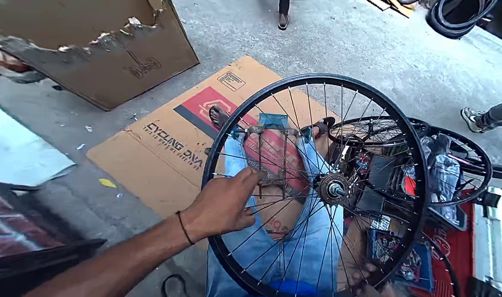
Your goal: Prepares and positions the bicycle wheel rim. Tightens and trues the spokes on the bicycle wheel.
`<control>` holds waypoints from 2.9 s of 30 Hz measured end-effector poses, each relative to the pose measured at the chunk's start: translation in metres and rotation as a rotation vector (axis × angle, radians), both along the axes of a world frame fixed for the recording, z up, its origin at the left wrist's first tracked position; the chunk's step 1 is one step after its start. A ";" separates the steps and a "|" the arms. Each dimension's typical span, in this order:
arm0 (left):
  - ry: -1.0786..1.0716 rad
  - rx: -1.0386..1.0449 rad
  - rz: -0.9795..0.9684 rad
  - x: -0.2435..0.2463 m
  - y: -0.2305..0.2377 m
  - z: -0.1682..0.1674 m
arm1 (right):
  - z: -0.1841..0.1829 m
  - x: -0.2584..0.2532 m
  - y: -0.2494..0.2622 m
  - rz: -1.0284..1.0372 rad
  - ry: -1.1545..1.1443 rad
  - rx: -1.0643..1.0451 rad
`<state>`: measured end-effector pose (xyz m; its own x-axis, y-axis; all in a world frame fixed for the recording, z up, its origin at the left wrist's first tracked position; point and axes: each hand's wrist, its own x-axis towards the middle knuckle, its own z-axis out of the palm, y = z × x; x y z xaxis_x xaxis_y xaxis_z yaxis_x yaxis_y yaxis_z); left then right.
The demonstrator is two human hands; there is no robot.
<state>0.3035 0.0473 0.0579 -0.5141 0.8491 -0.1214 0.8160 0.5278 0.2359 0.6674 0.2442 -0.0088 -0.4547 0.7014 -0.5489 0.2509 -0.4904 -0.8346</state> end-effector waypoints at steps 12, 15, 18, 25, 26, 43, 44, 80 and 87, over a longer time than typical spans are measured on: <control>-0.149 -0.515 0.014 0.006 0.059 -0.009 | -0.022 -0.032 0.028 0.482 -0.689 1.019; -0.193 -0.564 0.011 0.008 0.064 -0.020 | -0.035 -0.077 0.036 0.746 -0.738 0.857; -0.197 -0.555 0.033 0.012 0.059 -0.031 | -0.041 -0.106 0.039 0.907 -0.872 0.734; -0.282 -0.529 0.070 0.016 0.043 -0.062 | -0.061 -0.101 0.052 0.827 -0.728 0.821; -0.292 -0.497 0.077 0.017 0.040 -0.066 | -0.065 -0.098 0.051 0.792 -0.699 0.847; -0.125 -0.412 -0.053 0.021 0.041 -0.089 | -0.082 -0.083 0.097 0.830 -0.486 1.018; -0.107 -0.351 -0.021 0.027 0.034 -0.088 | -0.085 -0.084 0.102 0.846 -0.464 1.026; -1.375 0.724 0.807 0.026 -0.054 -0.094 | -0.017 -0.134 0.050 0.735 0.394 0.930; -1.870 0.735 0.839 0.004 -0.064 -0.076 | -0.022 -0.222 -0.081 0.871 0.378 0.707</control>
